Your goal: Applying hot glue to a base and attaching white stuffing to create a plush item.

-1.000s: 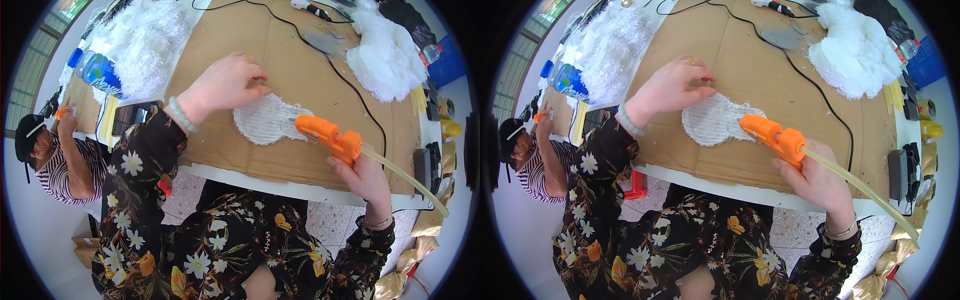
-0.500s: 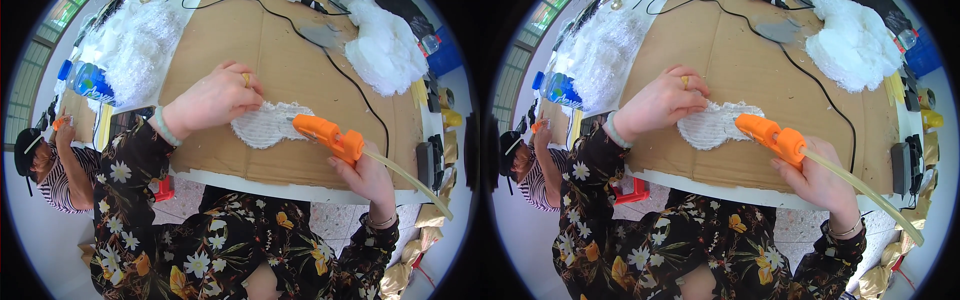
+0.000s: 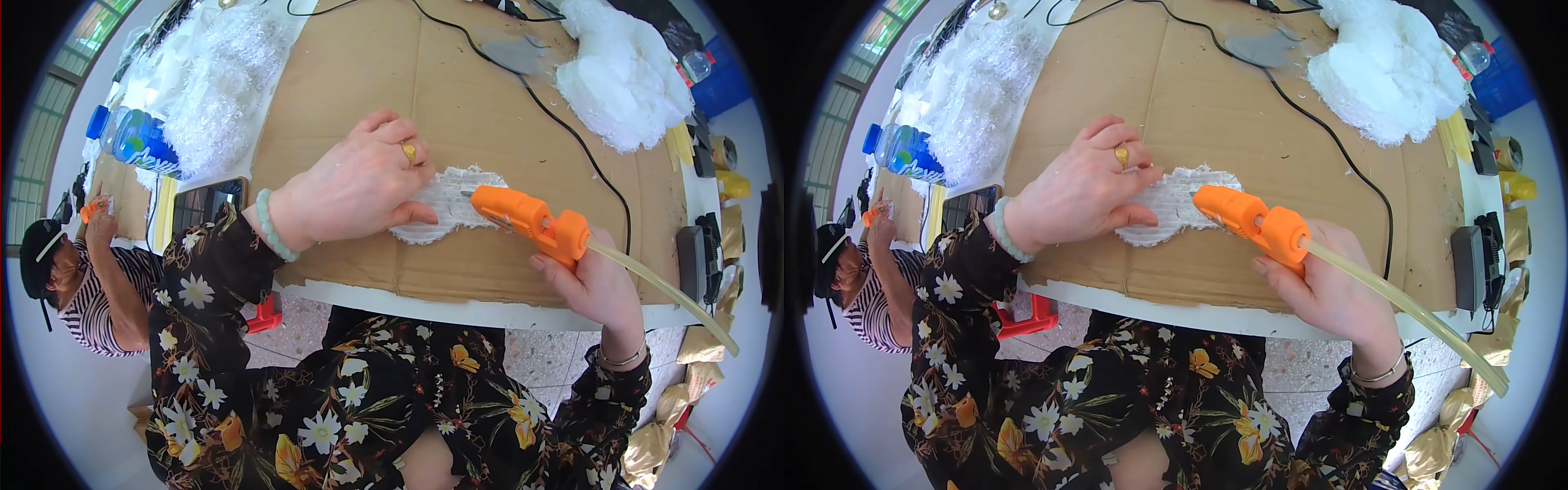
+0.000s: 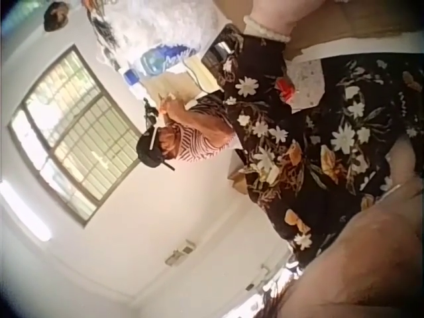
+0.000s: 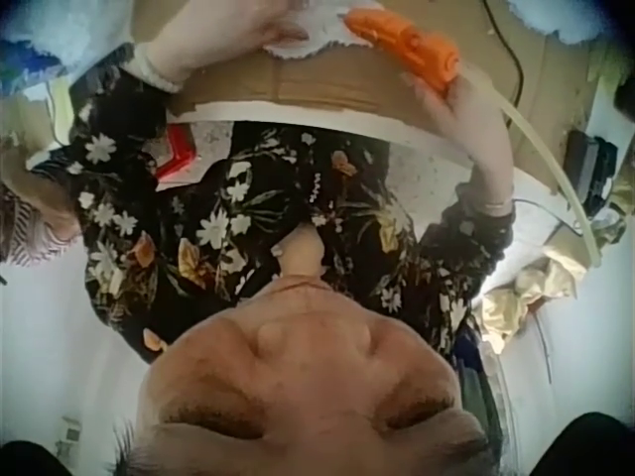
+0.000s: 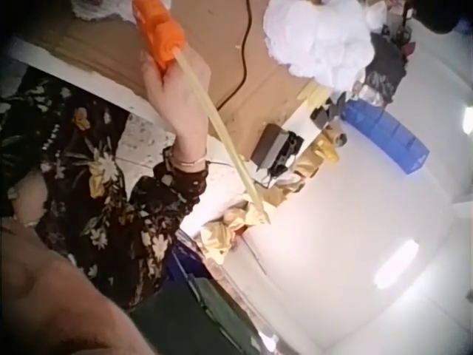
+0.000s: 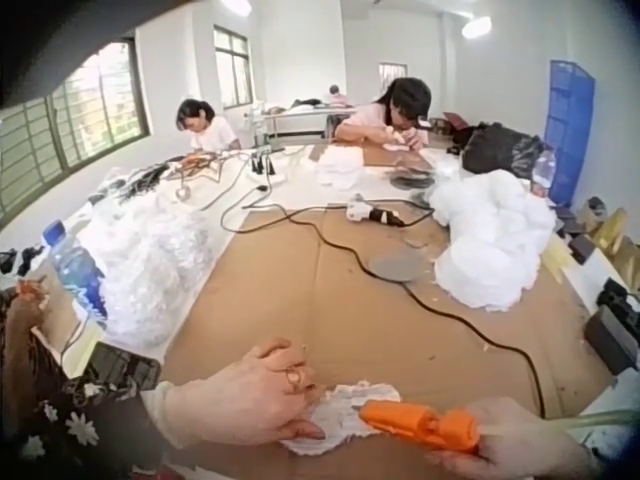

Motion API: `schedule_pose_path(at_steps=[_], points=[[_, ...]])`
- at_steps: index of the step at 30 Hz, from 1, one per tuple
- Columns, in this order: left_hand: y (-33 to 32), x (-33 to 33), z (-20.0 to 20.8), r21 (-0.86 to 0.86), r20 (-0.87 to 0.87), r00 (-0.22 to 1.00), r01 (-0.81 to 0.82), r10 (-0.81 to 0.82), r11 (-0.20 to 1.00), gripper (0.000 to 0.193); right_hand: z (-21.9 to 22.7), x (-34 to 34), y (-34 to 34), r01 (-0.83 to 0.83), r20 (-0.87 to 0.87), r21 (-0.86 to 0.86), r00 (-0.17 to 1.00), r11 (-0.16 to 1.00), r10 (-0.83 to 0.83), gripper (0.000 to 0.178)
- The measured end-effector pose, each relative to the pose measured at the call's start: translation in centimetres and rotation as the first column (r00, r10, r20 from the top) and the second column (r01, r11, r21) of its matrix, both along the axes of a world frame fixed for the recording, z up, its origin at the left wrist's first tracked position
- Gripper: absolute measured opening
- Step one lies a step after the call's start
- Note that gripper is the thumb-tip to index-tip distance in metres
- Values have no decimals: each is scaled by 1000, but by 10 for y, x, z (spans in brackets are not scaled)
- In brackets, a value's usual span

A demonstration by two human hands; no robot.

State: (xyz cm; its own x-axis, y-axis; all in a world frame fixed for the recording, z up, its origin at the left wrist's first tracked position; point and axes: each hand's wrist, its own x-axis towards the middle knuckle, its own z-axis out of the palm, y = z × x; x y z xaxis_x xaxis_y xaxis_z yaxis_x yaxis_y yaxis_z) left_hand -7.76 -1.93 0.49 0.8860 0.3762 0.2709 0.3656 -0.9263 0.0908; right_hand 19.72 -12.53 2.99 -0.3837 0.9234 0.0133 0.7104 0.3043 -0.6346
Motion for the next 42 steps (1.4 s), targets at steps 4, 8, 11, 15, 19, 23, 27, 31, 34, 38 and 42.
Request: schedule_pose_path(at_steps=[4,8,11,15,19,23,27,31,34,38,42], points=[[-9,0,-3,105,20,998,50,-53,993,36,-1,-1,0,-2,-44,48,999,999,4,20],[-3,7,-6,34,64,995,74,-76,997,33,-2,2,1,1,-16,16,1000,1000,-1,20],[7,19,-15,-80,275,960,-34,54,996,25,0,2,0,3,-10,22,1000,1000,-3,20],[13,28,-20,-215,286,948,-80,141,973,12,-3,1,-2,-9,6,2,1000,1000,9,20],[15,31,-19,-323,230,964,-51,131,945,10,-5,2,-2,-9,-1,-16,1000,1000,9,21],[17,29,-22,-320,195,977,-19,86,947,9,-7,3,-3,9,-6,-16,1000,1000,-9,21],[14,30,-22,-268,237,966,-37,103,963,7,-8,4,-2,0,-12,-39,1000,999,-1,22],[16,30,-24,-264,194,976,-43,97,963,8,-5,3,-1,-2,-2,-41,1000,999,2,23],[16,28,-24,-286,225,971,-10,77,958,7,-5,3,-2,35,-66,-99,997,994,-42,22],[11,21,-22,-217,219,976,31,18,976,6,-4,3,-3,69,-93,-140,992,988,-83,21],[0,19,-17,-27,190,980,66,-60,997,10,-2,6,-4,122,-67,-282,987,952,-146,20]])
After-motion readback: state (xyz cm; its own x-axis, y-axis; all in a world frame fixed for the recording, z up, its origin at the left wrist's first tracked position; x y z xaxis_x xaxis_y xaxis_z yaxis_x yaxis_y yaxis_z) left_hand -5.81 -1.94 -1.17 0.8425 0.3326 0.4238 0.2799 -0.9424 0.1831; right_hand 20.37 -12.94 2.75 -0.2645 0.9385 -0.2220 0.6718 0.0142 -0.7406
